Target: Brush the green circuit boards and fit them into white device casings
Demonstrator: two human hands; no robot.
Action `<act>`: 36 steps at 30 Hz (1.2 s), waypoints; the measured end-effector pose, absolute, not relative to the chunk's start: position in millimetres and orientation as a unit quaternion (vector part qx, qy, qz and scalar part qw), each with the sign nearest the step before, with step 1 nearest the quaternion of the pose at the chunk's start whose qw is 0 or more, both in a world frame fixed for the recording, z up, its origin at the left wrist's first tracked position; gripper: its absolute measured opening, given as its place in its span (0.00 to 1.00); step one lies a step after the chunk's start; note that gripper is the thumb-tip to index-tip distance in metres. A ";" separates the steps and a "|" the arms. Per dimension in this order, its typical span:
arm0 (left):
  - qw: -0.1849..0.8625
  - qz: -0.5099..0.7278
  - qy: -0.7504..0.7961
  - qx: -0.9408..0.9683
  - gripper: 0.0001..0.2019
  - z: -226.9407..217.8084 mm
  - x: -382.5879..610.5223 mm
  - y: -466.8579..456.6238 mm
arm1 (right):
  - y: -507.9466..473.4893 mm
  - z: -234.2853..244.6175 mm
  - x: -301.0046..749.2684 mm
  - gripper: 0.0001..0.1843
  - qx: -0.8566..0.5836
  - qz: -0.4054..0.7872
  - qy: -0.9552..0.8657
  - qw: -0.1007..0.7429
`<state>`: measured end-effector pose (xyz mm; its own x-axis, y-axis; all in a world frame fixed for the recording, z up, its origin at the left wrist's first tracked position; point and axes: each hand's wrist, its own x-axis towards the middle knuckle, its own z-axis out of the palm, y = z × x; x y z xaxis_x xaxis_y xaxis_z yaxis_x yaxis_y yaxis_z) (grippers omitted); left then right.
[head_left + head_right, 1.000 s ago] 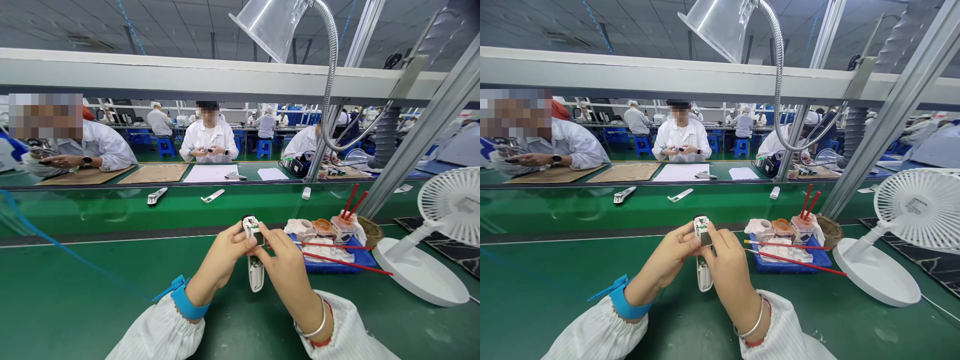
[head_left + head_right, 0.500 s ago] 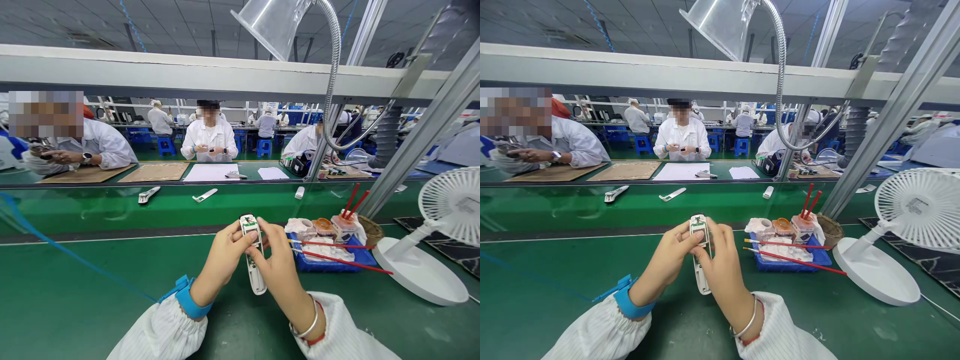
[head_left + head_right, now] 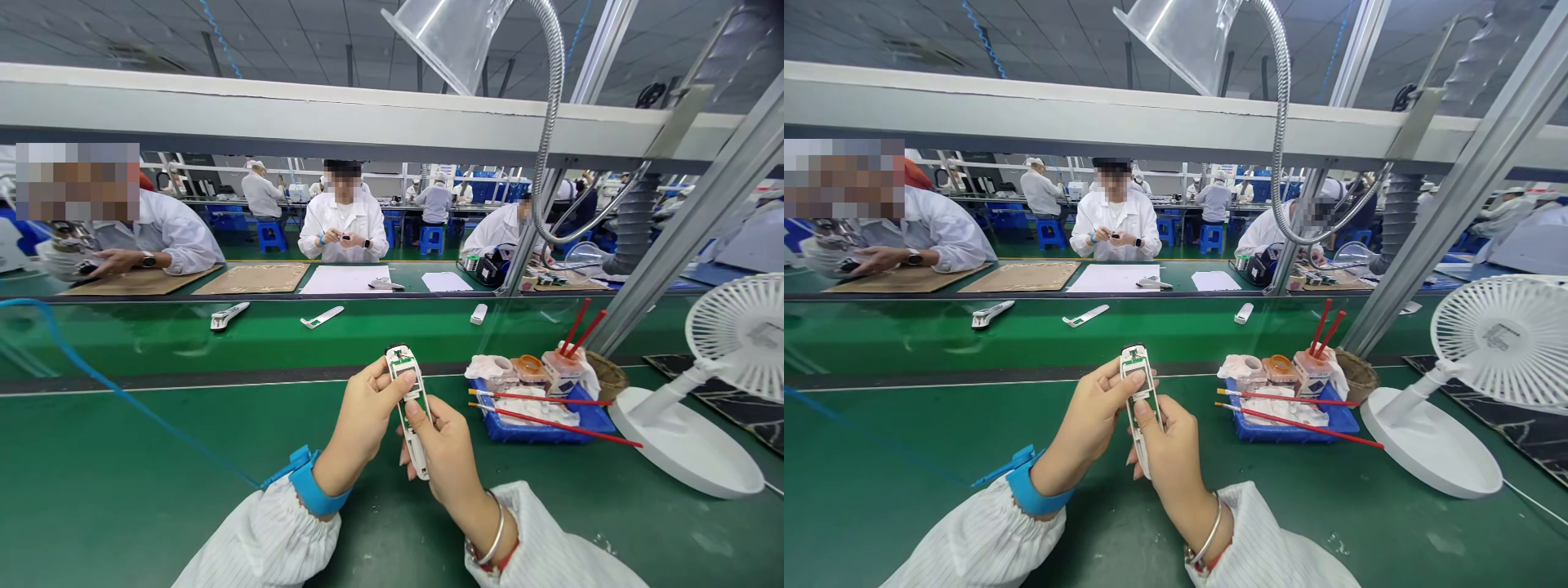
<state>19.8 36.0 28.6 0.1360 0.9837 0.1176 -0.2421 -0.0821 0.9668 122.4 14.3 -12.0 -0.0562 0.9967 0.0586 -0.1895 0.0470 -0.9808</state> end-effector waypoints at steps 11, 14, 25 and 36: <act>0.466 0.504 0.368 0.628 0.30 49.0 8.7 18.2 | 9.3 -6.6 130.4 0.22 -0.380 0.330 -0.624 0.598; 0.373 0.469 0.395 0.697 0.20 49.6 5.1 16.0 | 12.0 -3.5 138.4 0.30 -0.352 0.136 -0.699 0.608; 0.298 0.413 0.382 0.771 0.16 57.7 -5.8 16.0 | 19.6 25.1 167.1 0.36 -0.281 -0.147 -0.806 0.499; 0.373 0.408 0.409 0.726 0.14 56.3 -5.8 24.1 | 10.5 30.6 154.9 0.24 -0.345 -0.022 -0.769 0.538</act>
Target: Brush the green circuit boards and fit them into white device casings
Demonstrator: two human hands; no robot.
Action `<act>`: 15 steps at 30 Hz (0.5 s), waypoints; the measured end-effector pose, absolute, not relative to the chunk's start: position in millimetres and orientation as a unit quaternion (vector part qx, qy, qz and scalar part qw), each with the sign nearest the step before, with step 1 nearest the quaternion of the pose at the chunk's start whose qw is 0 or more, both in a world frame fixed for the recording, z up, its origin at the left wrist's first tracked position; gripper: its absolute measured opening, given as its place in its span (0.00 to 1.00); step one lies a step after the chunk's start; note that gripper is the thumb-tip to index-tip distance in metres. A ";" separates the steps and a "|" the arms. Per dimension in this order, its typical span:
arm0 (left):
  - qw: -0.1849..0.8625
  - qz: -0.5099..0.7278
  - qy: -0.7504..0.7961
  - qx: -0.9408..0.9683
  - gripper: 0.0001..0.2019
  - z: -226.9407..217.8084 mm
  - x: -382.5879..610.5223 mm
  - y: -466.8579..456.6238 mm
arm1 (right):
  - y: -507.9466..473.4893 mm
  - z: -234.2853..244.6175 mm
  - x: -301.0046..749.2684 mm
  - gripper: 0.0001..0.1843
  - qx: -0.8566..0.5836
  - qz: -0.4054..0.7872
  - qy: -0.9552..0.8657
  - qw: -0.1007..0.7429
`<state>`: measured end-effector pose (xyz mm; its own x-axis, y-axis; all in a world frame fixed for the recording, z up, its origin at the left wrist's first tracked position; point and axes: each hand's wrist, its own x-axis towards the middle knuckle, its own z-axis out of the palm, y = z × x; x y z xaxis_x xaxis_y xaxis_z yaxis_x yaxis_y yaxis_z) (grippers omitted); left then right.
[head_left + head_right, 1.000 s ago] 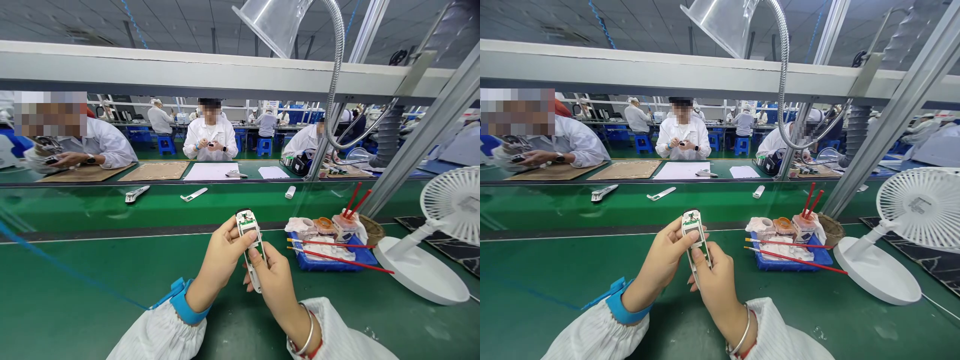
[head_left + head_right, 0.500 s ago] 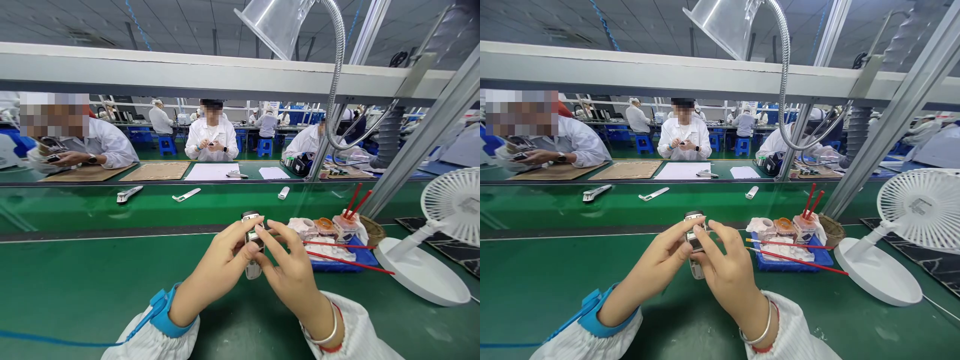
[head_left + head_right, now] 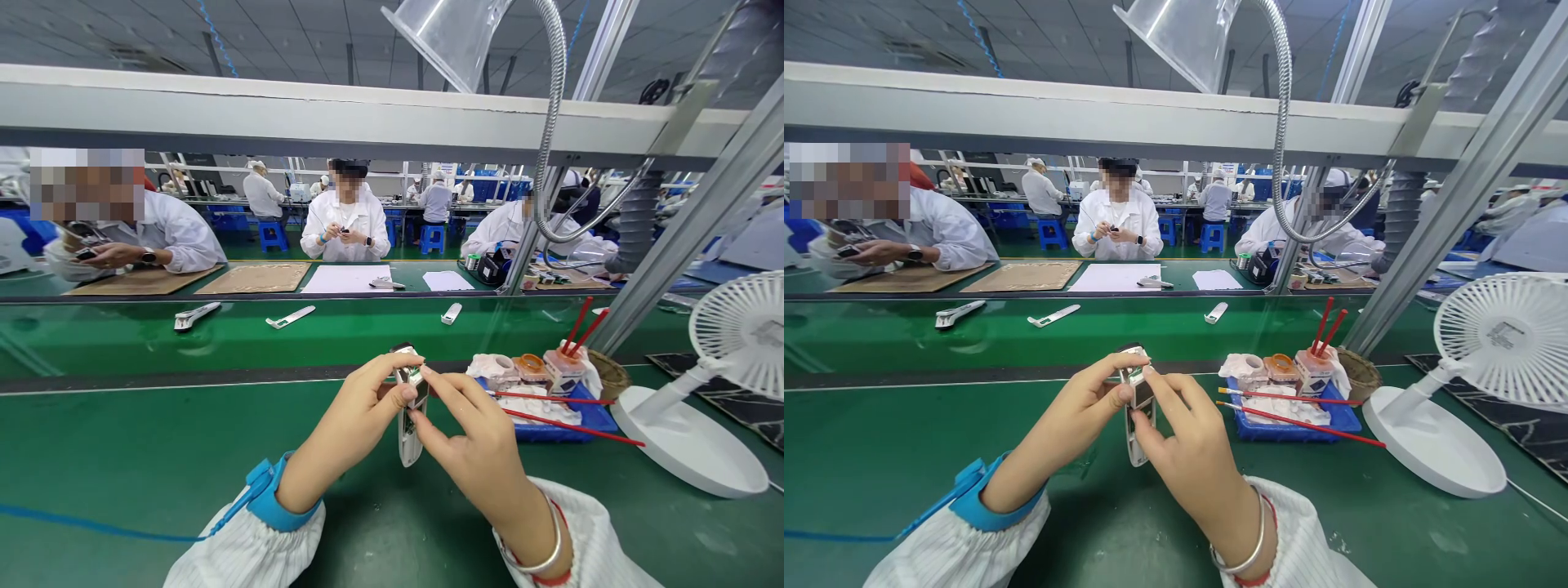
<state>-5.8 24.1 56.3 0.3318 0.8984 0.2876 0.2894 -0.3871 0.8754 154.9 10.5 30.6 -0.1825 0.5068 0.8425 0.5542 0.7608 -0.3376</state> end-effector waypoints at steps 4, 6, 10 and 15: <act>0.329 0.406 0.407 0.749 0.15 52.9 -4.8 27.7 | 7.6 30.7 151.3 0.21 -0.386 0.010 -0.752 0.534; 0.323 0.401 0.402 0.757 0.15 51.2 -3.9 28.4 | 7.6 30.5 151.8 0.18 -0.399 0.006 -0.745 0.535; 0.322 0.406 0.409 0.751 0.16 48.1 -2.2 29.9 | 8.9 30.5 153.2 0.13 -0.426 0.043 -0.731 0.532; 0.474 0.429 0.363 0.678 0.27 38.8 5.1 34.1 | 12.1 30.9 156.4 0.12 -0.447 0.171 -0.699 0.531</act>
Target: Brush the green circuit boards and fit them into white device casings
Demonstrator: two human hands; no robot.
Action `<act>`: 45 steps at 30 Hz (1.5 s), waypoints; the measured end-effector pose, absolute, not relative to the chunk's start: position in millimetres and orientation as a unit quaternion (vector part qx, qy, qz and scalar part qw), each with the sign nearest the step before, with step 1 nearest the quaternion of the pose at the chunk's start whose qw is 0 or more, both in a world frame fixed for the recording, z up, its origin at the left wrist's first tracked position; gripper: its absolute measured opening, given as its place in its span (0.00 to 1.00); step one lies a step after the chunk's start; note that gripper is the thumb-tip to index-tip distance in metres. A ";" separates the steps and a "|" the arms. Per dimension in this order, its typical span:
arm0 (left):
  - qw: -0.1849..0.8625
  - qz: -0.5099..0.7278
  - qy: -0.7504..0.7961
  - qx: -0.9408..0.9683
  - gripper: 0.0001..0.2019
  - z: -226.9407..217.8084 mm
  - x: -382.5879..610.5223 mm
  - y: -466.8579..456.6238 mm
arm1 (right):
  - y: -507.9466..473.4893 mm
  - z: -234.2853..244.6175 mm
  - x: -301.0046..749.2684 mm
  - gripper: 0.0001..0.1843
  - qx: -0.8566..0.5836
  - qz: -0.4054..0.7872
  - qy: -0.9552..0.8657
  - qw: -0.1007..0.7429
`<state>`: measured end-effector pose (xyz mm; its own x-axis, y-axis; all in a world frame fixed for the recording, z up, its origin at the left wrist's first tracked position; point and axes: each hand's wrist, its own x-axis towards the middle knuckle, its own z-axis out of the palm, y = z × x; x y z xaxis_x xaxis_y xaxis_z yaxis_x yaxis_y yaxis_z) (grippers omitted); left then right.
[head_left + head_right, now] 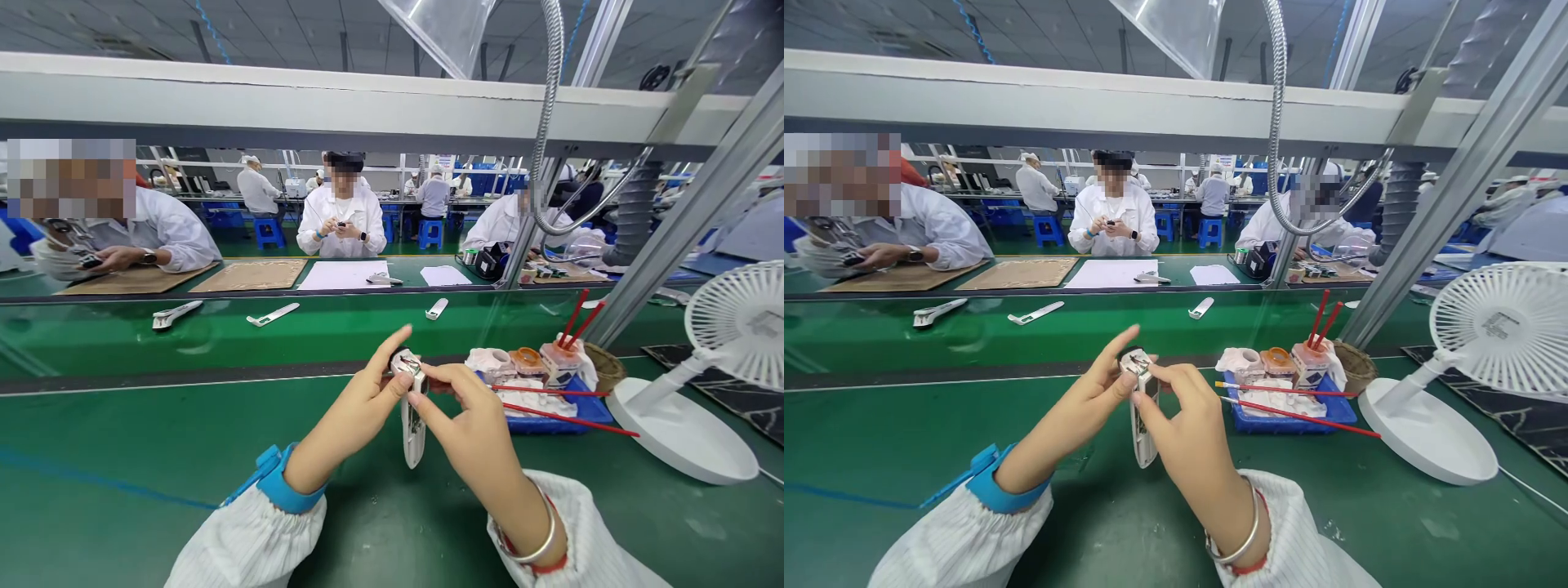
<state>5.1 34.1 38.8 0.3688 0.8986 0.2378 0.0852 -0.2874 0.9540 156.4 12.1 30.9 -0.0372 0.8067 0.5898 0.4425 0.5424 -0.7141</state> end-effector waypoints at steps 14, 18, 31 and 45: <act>0.487 0.478 0.417 0.600 0.26 34.5 18.3 33.5 | 29.6 29.3 160.5 0.12 -0.408 0.416 -0.606 0.542; 0.490 0.492 0.434 0.574 0.27 31.2 21.1 35.5 | 32.4 24.7 159.2 0.11 -0.417 0.413 -0.598 0.546; 0.465 0.469 0.428 0.617 0.16 32.0 21.2 38.1 | 31.0 31.4 163.2 0.11 -0.431 0.375 -0.604 0.555; 0.274 0.345 0.450 0.777 0.16 44.7 12.1 28.6 | 37.2 36.0 180.7 0.13 -0.413 0.415 -0.625 0.517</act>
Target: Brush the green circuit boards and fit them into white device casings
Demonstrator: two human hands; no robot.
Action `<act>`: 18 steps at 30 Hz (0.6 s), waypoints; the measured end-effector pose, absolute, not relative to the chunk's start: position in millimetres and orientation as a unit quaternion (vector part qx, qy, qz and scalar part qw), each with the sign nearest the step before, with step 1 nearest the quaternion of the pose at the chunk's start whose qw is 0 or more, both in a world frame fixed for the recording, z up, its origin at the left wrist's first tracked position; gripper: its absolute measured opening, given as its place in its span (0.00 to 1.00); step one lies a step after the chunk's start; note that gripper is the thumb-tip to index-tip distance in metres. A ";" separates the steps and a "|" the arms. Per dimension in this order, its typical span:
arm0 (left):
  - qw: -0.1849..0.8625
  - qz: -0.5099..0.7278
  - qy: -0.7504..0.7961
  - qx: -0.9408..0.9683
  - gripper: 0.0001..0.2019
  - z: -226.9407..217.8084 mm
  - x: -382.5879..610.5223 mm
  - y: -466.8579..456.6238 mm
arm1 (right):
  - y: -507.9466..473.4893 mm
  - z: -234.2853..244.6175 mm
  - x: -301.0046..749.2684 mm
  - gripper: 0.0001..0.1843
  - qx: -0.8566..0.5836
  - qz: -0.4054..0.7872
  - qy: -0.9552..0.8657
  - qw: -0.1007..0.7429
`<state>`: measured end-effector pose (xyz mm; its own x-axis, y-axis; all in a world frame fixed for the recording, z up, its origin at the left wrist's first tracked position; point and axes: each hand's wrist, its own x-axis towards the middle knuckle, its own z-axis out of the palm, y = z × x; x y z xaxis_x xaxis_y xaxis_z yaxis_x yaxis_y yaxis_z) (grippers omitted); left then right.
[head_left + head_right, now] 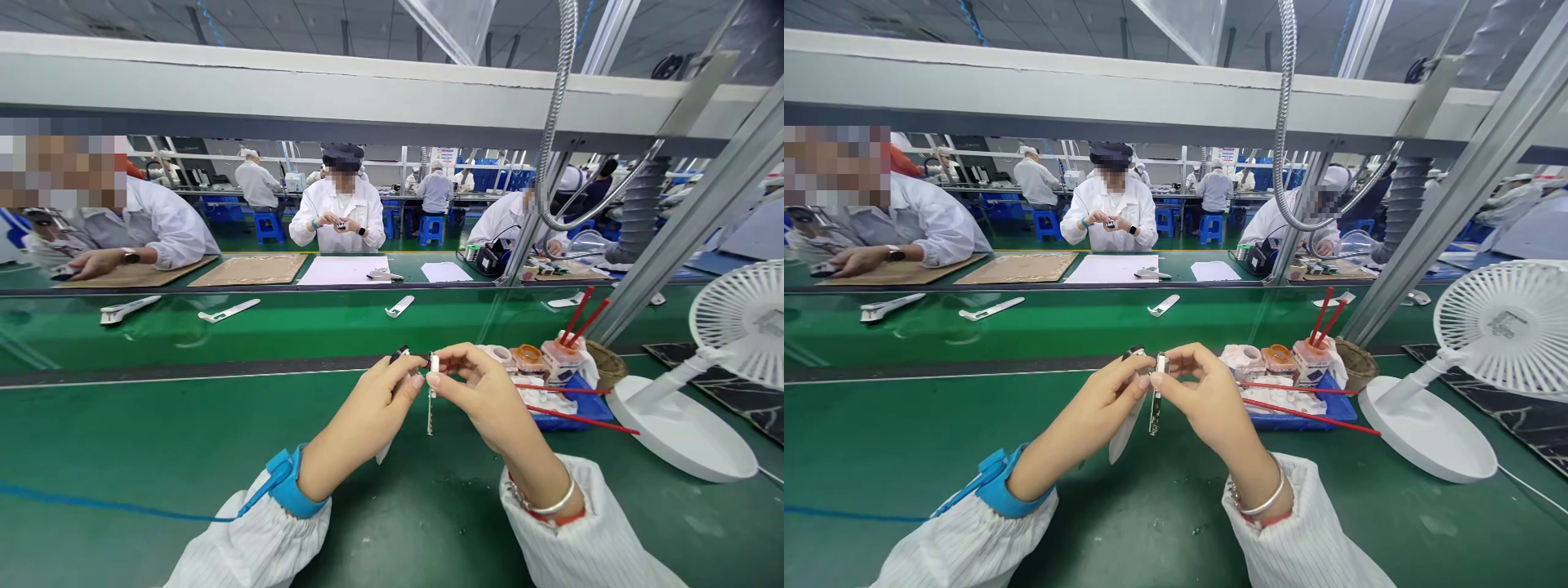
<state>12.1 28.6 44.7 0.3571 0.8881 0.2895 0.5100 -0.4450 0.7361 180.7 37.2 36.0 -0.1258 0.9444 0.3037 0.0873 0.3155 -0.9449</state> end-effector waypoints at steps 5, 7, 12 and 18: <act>0.220 0.339 0.469 0.785 0.16 44.4 12.6 24.7 | 36.6 36.0 181.8 0.14 -0.406 0.439 -0.623 0.504; 0.202 0.341 0.470 0.789 0.15 42.9 13.3 24.2 | 37.0 35.5 182.3 0.14 -0.400 0.446 -0.621 0.506; 0.182 0.334 0.462 0.801 0.13 41.6 13.3 24.9 | 38.0 35.0 182.1 0.14 -0.418 0.425 -0.621 0.510; 0.216 0.342 0.419 0.813 0.13 45.1 11.4 26.2 | 36.2 36.1 179.6 0.13 -0.450 0.392 -0.627 0.501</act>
<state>11.4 26.2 45.1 0.4139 0.8293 0.3753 0.5342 -0.5551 0.6375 179.6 36.2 36.1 -0.0941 0.9567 0.2754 0.1714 0.2881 -0.9421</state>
